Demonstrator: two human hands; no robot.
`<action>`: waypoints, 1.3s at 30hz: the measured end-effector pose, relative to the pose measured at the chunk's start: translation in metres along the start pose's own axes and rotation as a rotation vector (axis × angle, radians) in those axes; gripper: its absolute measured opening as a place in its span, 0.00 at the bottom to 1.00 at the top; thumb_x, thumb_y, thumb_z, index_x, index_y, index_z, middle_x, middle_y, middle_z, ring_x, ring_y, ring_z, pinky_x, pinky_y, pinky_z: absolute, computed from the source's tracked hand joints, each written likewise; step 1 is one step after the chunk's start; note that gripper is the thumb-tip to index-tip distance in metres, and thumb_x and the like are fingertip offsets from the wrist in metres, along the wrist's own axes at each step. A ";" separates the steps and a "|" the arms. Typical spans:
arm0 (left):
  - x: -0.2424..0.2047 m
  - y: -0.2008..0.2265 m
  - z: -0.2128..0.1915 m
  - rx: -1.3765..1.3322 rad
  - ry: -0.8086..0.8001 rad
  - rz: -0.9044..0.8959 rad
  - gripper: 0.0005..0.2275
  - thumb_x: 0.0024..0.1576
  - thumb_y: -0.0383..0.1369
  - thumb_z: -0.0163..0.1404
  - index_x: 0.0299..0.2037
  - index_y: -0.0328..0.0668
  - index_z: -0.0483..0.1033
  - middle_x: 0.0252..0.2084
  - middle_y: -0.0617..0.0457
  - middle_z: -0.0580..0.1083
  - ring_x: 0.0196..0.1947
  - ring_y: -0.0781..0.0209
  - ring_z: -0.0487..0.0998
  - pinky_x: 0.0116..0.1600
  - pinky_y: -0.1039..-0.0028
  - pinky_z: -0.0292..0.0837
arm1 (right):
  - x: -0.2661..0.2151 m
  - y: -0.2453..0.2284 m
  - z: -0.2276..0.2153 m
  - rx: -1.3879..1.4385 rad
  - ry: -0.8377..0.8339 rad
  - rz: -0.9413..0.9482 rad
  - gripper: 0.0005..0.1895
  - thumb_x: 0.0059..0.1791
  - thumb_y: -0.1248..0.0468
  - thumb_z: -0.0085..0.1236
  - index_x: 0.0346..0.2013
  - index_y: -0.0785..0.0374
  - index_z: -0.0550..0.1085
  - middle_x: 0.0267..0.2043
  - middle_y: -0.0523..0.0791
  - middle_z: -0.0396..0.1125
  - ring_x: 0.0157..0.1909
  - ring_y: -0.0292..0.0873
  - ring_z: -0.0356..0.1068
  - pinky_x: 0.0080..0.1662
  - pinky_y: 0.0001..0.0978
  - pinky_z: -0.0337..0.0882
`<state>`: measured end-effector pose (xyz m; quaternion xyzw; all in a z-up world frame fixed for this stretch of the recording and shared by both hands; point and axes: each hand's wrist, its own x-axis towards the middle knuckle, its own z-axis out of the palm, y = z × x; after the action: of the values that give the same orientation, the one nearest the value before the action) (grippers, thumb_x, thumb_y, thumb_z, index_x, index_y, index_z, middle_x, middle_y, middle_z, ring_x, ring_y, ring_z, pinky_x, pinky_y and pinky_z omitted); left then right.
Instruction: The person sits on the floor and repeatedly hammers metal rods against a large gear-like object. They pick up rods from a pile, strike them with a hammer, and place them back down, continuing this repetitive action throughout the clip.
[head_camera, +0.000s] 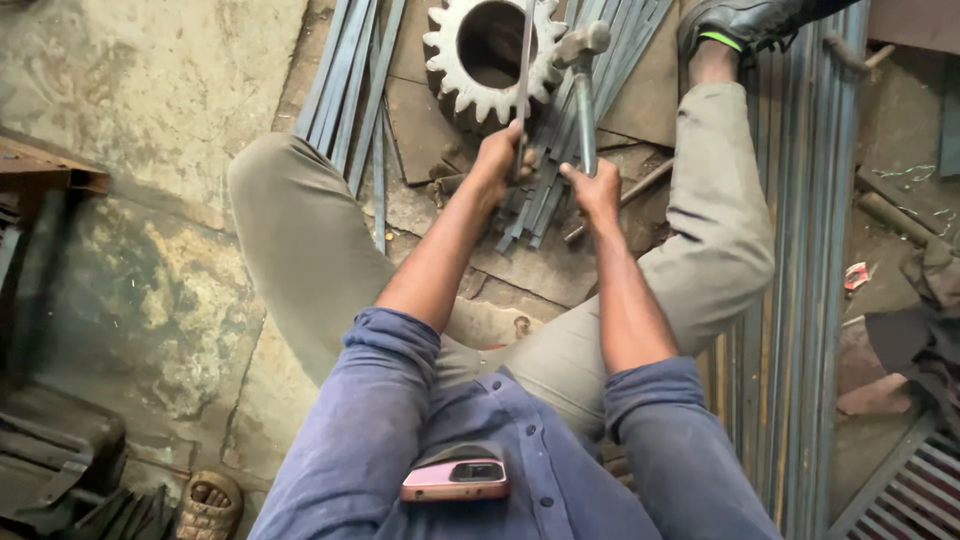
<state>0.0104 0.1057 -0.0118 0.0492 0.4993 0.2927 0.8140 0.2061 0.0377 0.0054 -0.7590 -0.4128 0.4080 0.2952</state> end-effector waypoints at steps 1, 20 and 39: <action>0.005 -0.014 -0.010 0.048 0.016 0.018 0.18 0.65 0.50 0.40 0.32 0.46 0.66 0.20 0.52 0.69 0.13 0.59 0.64 0.25 0.63 0.71 | -0.002 -0.002 -0.003 -0.005 0.033 -0.067 0.19 0.45 0.58 0.73 0.22 0.63 0.70 0.18 0.40 0.63 0.20 0.35 0.61 0.25 0.34 0.62; -0.033 -0.097 -0.046 0.180 0.094 -0.036 0.30 0.58 0.68 0.35 0.26 0.48 0.65 0.16 0.62 0.56 0.10 0.68 0.53 0.18 0.69 0.61 | 0.003 -0.063 -0.018 -0.196 0.096 -0.315 0.23 0.53 0.43 0.61 0.30 0.60 0.77 0.22 0.46 0.69 0.27 0.45 0.70 0.32 0.42 0.66; -0.087 0.091 0.091 -0.184 -0.498 0.294 0.15 0.67 0.40 0.42 0.52 0.37 0.73 0.39 0.48 0.79 0.32 0.58 0.81 0.41 0.67 0.78 | 0.006 0.010 0.000 -0.368 0.127 -0.076 0.17 0.43 0.54 0.71 0.31 0.65 0.77 0.31 0.55 0.73 0.37 0.62 0.74 0.39 0.53 0.71</action>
<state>0.0188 0.1543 0.1355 0.1173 0.2431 0.4301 0.8615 0.2113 0.0381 -0.0045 -0.8082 -0.4893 0.2656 0.1920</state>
